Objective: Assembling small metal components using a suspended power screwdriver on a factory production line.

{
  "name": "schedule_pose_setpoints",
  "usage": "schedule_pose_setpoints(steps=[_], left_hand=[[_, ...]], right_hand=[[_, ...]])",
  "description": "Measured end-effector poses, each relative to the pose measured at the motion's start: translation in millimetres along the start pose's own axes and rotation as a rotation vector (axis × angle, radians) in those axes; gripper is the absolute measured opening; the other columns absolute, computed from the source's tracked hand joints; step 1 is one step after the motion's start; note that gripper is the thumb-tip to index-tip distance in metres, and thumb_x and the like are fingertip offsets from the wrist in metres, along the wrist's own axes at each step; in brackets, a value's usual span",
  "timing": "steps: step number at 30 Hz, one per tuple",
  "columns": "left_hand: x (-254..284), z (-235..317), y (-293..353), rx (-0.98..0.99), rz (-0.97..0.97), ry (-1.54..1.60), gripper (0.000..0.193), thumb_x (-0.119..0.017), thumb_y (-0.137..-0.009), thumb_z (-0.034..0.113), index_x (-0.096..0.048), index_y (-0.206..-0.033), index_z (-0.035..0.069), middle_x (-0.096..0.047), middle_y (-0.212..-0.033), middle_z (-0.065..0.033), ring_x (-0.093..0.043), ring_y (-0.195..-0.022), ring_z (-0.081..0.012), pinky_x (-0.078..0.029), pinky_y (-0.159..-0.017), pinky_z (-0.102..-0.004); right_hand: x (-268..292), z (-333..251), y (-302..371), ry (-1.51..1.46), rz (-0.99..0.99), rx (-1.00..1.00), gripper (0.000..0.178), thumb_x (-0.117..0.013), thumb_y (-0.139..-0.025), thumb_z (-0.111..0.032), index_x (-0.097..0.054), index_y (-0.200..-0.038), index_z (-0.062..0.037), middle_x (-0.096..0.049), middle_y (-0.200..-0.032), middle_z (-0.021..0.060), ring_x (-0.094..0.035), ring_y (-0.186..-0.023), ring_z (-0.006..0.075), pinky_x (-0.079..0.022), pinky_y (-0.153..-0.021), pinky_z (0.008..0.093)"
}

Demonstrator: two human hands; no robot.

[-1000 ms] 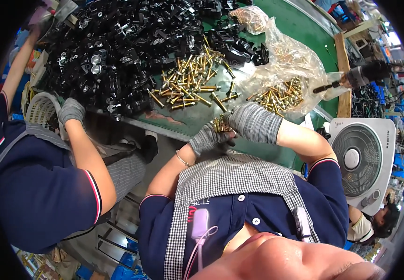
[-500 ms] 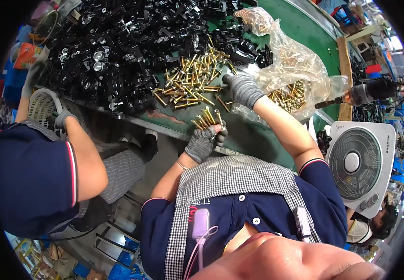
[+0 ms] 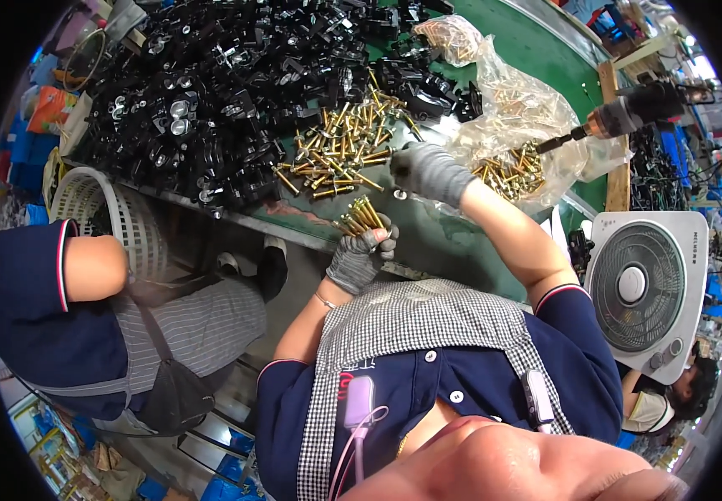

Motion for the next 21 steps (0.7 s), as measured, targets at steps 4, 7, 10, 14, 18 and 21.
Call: schedule_pose_setpoints(steps=[4, 7, 10, 14, 18, 21], left_hand=[[-9.8, 0.0, -0.1, -0.001, 0.071, -0.070, 0.020, -0.062, -0.081, 0.006, -0.056, -0.100, 0.009, -0.056, -0.089, -0.0068, -0.052, -0.071, -0.0131, -0.043, -0.059, -0.0256], [-17.1, -0.5, -1.8, 0.021, 0.128, -0.139, 0.020, -0.062, -0.081, 0.007, -0.056, -0.100, 0.010, -0.056, -0.088, -0.0059, -0.052, -0.070, -0.0130, -0.043, -0.058, -0.0254], [-17.7, -2.7, -8.6, 0.019, 0.136, -0.191, 0.019, -0.062, -0.082, 0.007, -0.056, -0.099, 0.010, -0.057, -0.086, -0.0051, -0.052, -0.069, -0.0130, -0.043, -0.057, -0.0252], [-15.3, -6.6, -17.9, -0.023, 0.071, -0.239, 0.018, -0.063, -0.082, 0.009, -0.055, -0.098, 0.010, -0.057, -0.083, -0.0039, -0.053, -0.066, -0.0131, -0.044, -0.055, -0.0250], [-17.2, -4.8, -24.2, -0.050, 0.043, -0.299, 0.017, -0.064, -0.082, 0.011, -0.055, -0.097, 0.010, -0.057, -0.081, -0.0030, -0.054, -0.064, -0.0134, -0.044, -0.054, -0.0251], [-21.8, -1.0, -30.6, -0.052, 0.199, -0.385, 0.022, -0.066, -0.080, 0.014, -0.054, -0.098, 0.008, -0.056, -0.074, -0.0022, -0.055, -0.061, -0.0134, -0.044, -0.052, -0.0251]], right_hand=[[4.4, 16.9, 36.5, -0.323, 0.160, 0.043, 0.020, -0.068, -0.071, -0.011, -0.066, -0.090, -0.0036, -0.064, -0.083, 0.0144, -0.063, -0.072, 0.0252, -0.051, -0.066, 0.0332], [3.2, 17.4, 56.4, -0.461, 0.218, 0.082, 0.020, -0.066, -0.077, -0.009, -0.065, -0.096, -0.0021, -0.064, -0.082, 0.0135, -0.063, -0.073, 0.0232, -0.051, -0.068, 0.0327], [-1.4, 24.2, 70.2, -0.619, 0.289, 0.084, 0.024, -0.065, -0.078, -0.011, -0.063, -0.101, -0.0023, -0.065, -0.082, 0.0148, -0.064, -0.073, 0.0255, -0.051, -0.068, 0.0342], [-10.5, 34.1, 73.1, -0.386, 0.328, 0.114, 0.023, -0.064, -0.079, -0.011, -0.063, -0.101, -0.0021, -0.065, -0.082, 0.0150, -0.064, -0.074, 0.0277, -0.051, -0.068, 0.0344], [8.7, 30.6, 90.1, -0.490, 0.320, 0.209, 0.021, -0.064, -0.080, -0.011, -0.063, -0.098, -0.0010, -0.065, -0.084, 0.0145, -0.064, -0.078, 0.0284, -0.050, -0.070, 0.0347], [37.1, 22.0, 109.7, -0.559, 0.346, 0.279, 0.019, -0.064, -0.079, -0.010, -0.063, -0.096, -0.0009, -0.064, -0.086, 0.0138, -0.063, -0.080, 0.0273, -0.049, -0.071, 0.0347]])
Point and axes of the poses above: each hand's wrist, its own y-axis away from the middle knuckle, its own x-axis out of the back of the hand, z = x × y, the point moved 6 cm from there along -y, towards the middle knuckle
